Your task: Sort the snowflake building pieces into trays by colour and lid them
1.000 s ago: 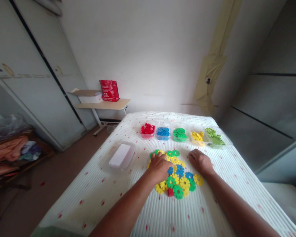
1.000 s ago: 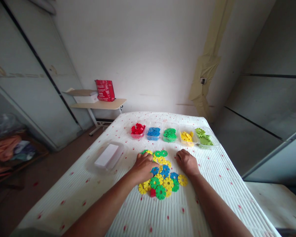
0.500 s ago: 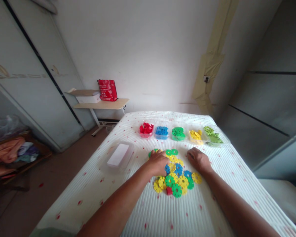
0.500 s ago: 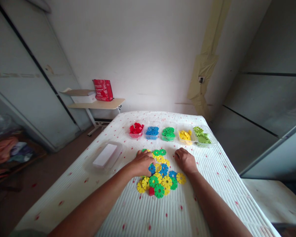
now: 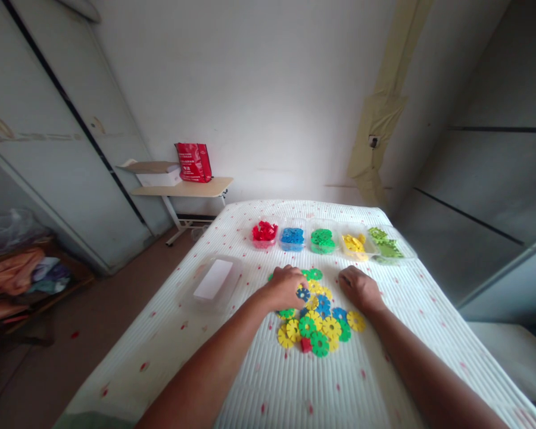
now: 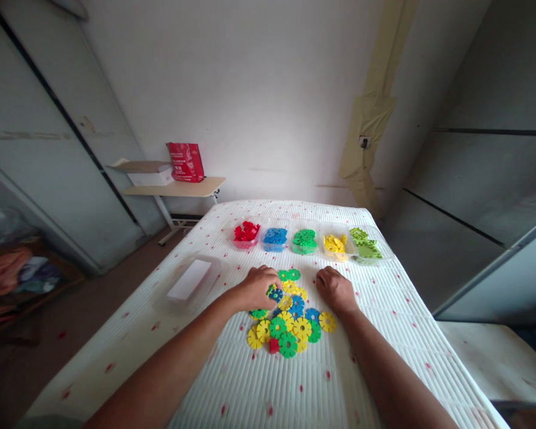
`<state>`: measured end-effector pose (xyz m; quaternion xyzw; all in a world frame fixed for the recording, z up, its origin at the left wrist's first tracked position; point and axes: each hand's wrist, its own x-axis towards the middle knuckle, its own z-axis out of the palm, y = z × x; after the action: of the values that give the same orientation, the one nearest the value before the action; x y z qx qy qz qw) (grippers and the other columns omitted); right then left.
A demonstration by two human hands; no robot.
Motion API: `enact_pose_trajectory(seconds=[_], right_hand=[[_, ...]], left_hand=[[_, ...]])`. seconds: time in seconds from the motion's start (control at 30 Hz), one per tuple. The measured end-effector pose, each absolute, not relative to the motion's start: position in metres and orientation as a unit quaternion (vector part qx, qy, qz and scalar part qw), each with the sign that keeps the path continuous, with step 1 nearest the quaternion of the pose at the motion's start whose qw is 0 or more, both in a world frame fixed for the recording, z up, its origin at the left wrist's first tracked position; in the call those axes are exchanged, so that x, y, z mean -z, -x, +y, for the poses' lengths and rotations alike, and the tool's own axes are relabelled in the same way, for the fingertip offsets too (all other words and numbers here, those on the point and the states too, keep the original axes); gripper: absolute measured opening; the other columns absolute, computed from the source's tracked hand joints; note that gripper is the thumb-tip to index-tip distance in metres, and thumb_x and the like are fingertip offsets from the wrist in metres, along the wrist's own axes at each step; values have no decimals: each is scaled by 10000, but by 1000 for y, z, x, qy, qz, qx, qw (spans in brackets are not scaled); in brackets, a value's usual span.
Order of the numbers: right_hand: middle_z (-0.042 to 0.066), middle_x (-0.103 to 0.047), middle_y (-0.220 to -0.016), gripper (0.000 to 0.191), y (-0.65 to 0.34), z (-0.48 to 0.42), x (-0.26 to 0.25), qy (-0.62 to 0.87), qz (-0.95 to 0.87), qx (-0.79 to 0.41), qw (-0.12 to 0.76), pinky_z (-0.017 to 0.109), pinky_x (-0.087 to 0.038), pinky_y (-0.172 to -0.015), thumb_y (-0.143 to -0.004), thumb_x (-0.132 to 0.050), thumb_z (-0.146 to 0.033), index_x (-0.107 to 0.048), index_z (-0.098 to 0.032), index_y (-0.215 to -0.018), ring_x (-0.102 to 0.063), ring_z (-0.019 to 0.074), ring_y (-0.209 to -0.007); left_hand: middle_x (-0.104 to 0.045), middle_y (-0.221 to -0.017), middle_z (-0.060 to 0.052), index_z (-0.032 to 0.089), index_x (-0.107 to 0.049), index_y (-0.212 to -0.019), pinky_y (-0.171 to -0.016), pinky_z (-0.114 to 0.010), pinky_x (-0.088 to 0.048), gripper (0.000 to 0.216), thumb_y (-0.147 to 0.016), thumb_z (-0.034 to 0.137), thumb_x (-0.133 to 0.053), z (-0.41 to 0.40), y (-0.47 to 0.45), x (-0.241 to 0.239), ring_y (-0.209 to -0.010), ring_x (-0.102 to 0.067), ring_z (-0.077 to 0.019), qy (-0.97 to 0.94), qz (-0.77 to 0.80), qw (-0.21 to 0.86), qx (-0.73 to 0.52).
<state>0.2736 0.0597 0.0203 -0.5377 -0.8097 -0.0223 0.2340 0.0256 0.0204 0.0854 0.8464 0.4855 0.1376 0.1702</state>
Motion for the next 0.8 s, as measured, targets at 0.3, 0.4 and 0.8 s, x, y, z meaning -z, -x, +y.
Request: enact_pose_trajectory(seconds=[0.3,0.4,0.8], right_hand=[[36,-579,-768,262,-275,61,-18,536,-813,27,224,219,-374,-626,-847,-370,-274,-593,-194,-733,-557,132,-714],[35,-579,-760,265,-275,61,-17,538,-813,29,224,219,-370,-612,-844,-376,-278,-594,-194,-719,-555,130,-701],[37,-582,-773,278,-276,63,-15,533,-816,24,221,221,-370,-617,-854,-368,-298,-598,-194,-738,-544,132,-711]], left_hand=[[-647,-943,-56,129,-600,-1020,-751,-257,-446,399,-643,255,-639,22,13,-80,-880,-579,-175,-674,442,474,-354],[-657,-933,-47,140,-613,-1007,-742,-258,-450,376,-637,207,-615,7,27,-69,-842,-580,-164,-675,498,425,-341],[-672,-943,-29,174,-652,-996,-744,-238,-456,413,-601,112,-546,-22,47,-50,-802,-583,-149,-756,544,263,-253]])
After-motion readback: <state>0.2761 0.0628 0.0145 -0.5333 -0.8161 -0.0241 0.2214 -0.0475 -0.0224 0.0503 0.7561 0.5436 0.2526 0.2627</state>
